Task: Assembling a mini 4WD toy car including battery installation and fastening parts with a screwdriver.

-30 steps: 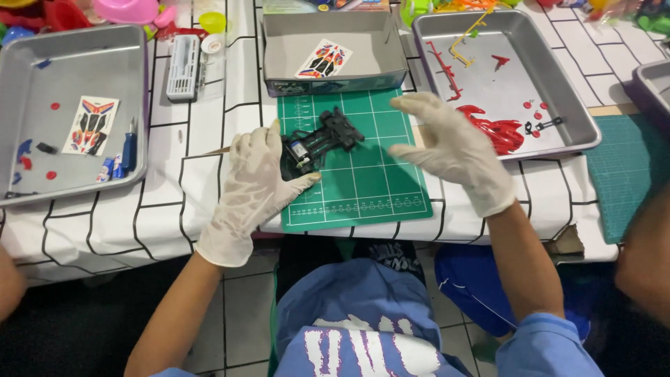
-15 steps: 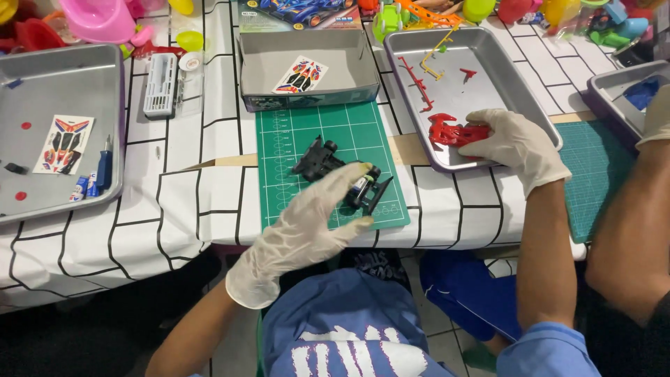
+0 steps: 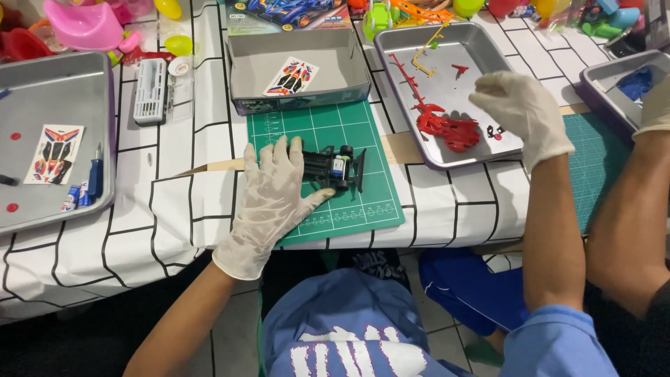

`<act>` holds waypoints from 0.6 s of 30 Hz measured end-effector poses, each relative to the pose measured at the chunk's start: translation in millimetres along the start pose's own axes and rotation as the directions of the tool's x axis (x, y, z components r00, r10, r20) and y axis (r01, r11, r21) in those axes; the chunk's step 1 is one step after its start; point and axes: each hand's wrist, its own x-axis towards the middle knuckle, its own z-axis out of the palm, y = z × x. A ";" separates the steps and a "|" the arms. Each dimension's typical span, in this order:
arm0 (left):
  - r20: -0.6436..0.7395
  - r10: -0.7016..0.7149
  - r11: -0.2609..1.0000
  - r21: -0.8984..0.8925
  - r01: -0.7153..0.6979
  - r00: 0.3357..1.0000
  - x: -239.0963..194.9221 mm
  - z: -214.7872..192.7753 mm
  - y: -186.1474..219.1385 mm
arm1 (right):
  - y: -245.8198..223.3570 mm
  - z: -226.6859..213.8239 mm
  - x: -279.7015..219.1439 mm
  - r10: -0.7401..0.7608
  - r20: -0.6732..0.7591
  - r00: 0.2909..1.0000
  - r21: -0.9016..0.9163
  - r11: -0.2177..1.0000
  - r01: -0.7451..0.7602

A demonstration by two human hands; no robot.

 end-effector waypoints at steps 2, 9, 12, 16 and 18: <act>0.028 -0.015 1.000 0.020 0.015 0.999 2.7 -12.4 4.5 | 25.4 18.1 53.7 -0.146 -0.061 0.987 -0.044 0.989 0.144; -0.024 0.070 0.994 -0.086 -0.071 0.997 43.1 -84.5 21.5 | 67.9 63.6 172.5 -0.251 0.006 0.968 -0.259 0.934 0.244; -0.121 0.215 0.934 -0.265 -0.240 0.969 76.8 -98.1 44.7 | 74.4 61.7 170.6 -0.268 0.017 0.963 -0.245 0.933 0.264; -0.311 0.307 0.798 -0.432 -0.421 0.899 144.9 -8.1 127.2 | 87.1 59.3 175.9 -0.189 -0.067 0.980 -0.120 0.976 0.181; -0.120 0.512 0.643 -0.604 -0.472 0.851 189.7 17.8 160.1 | 87.4 53.0 176.1 -0.095 0.012 0.995 -0.248 0.964 0.095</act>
